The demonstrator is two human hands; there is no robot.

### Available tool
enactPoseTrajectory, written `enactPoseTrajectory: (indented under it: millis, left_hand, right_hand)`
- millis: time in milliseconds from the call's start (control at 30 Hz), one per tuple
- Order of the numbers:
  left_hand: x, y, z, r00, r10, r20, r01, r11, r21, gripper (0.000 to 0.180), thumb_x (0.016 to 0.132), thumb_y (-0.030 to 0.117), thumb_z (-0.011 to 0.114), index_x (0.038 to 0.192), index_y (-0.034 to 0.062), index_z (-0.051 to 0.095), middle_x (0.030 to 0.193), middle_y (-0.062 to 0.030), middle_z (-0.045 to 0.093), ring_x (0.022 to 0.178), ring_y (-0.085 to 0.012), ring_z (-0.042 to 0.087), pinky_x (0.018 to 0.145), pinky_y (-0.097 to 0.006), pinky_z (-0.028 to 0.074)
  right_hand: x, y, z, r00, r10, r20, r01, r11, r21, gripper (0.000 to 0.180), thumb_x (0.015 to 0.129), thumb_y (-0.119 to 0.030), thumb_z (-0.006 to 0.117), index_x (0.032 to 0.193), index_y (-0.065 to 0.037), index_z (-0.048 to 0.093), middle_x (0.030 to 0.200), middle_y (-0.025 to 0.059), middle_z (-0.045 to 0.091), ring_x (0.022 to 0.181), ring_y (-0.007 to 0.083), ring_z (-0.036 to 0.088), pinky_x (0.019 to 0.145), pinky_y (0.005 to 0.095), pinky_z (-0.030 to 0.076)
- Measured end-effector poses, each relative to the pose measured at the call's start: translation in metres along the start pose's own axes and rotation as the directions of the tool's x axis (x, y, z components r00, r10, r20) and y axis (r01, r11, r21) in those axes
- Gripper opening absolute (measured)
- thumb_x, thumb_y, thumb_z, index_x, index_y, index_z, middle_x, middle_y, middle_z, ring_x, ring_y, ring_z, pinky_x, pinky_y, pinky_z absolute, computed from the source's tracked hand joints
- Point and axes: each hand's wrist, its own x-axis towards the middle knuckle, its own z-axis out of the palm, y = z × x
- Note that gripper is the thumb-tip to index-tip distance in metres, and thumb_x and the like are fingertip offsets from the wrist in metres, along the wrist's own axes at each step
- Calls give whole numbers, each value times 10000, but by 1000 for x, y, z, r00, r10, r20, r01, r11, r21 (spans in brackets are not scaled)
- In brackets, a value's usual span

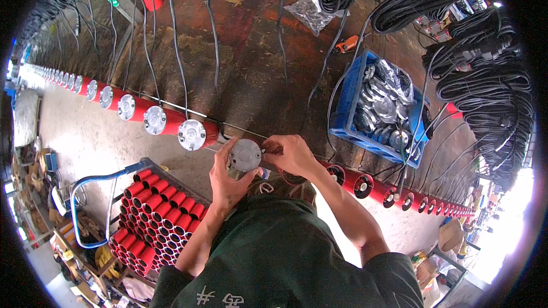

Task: The person inserts metal disks into red cylindrical housings, presses them in using a hand tool, and then attaches long black cables to the assembled units.

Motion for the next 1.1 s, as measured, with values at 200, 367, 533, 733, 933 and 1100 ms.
enactPoseTrajectory:
  millis: [200,367,533,733,933,1100]
  left_hand:
    - [3,3,1,999,36,-31,-34,998,58,763,746,104,920,1417,9,569,1435,-220,639,1286,-346,665,1081,-440,543]
    - [2,3,-1,996,92,-7,-90,991,102,577,747,81,893,1271,8,662,1495,-211,599,1297,-392,654,1028,-452,576]
    - [3,3,-1,994,109,-13,-107,989,106,485,747,64,876,1197,21,701,1507,-208,587,1268,-415,667,968,-450,607]
    - [2,3,-1,998,62,-1,-61,994,88,489,737,103,905,1180,-2,728,1505,-193,601,1305,-372,659,1036,-455,580]
    - [3,5,-1,998,67,10,-68,994,88,483,729,94,904,1173,1,738,1507,-199,599,1304,-373,659,1033,-457,583]
    - [4,1,-1,991,131,11,-131,987,98,489,733,54,878,1195,20,722,1512,-203,588,1272,-407,669,994,-448,598]
  right_hand:
    - [2,4,-1,1000,20,10,-20,1000,13,354,857,-159,827,1184,-40,763,1036,136,813,949,255,797,845,369,612]
    - [4,7,-1,1000,19,18,-19,1000,7,341,862,-174,828,1169,-35,771,1026,132,814,933,240,795,839,360,609]
    - [7,13,0,999,32,42,-37,989,142,276,864,-64,816,1124,18,770,981,123,812,912,175,777,860,309,590]
    - [6,4,-2,997,78,30,-81,990,113,269,872,-55,806,1128,23,774,990,119,810,921,163,770,865,302,586]
    - [6,4,-4,997,58,42,-63,990,129,287,865,-59,817,1136,22,770,1005,121,812,928,164,772,868,310,589]
    - [6,9,-2,999,26,40,-31,993,114,308,867,-65,822,1154,29,760,1017,124,813,941,171,775,885,311,590]
